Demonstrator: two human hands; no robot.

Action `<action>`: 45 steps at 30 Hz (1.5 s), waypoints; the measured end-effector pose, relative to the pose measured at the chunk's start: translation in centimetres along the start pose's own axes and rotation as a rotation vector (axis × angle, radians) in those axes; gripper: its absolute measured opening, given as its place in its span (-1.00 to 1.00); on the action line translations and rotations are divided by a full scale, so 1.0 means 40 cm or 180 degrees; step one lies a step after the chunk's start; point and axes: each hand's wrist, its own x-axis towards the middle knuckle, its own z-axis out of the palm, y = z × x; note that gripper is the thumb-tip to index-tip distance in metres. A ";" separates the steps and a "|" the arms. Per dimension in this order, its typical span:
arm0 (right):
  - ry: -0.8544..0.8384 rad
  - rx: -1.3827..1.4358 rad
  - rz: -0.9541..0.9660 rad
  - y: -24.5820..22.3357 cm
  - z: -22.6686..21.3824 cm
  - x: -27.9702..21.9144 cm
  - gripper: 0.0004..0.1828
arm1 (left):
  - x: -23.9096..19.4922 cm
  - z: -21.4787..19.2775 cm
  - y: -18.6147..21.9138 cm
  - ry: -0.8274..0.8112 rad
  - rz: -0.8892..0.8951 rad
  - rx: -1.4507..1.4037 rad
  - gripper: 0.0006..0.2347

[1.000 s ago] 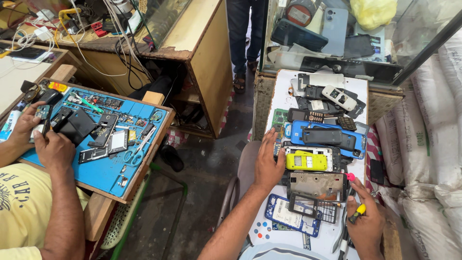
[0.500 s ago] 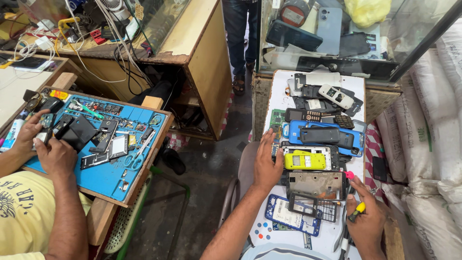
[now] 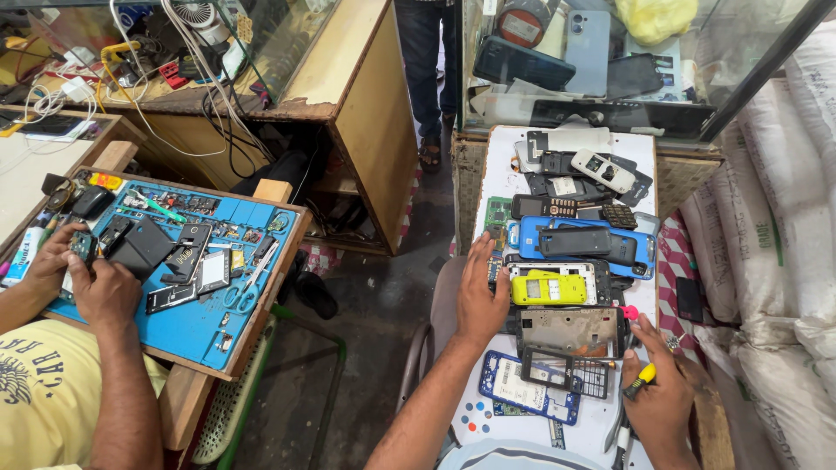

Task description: The person disassembles a mobile phone using a screwdriver and a prying tool, removes the back cover and internal components, and places them on the workbench. The person then handles another phone and continues to manipulate its parts.

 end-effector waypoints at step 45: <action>-0.0096 0.1262 0.0168 0.002 0.020 0.016 -0.56 | 0.002 0.000 0.006 0.0111 0.0013 -0.0097 -0.57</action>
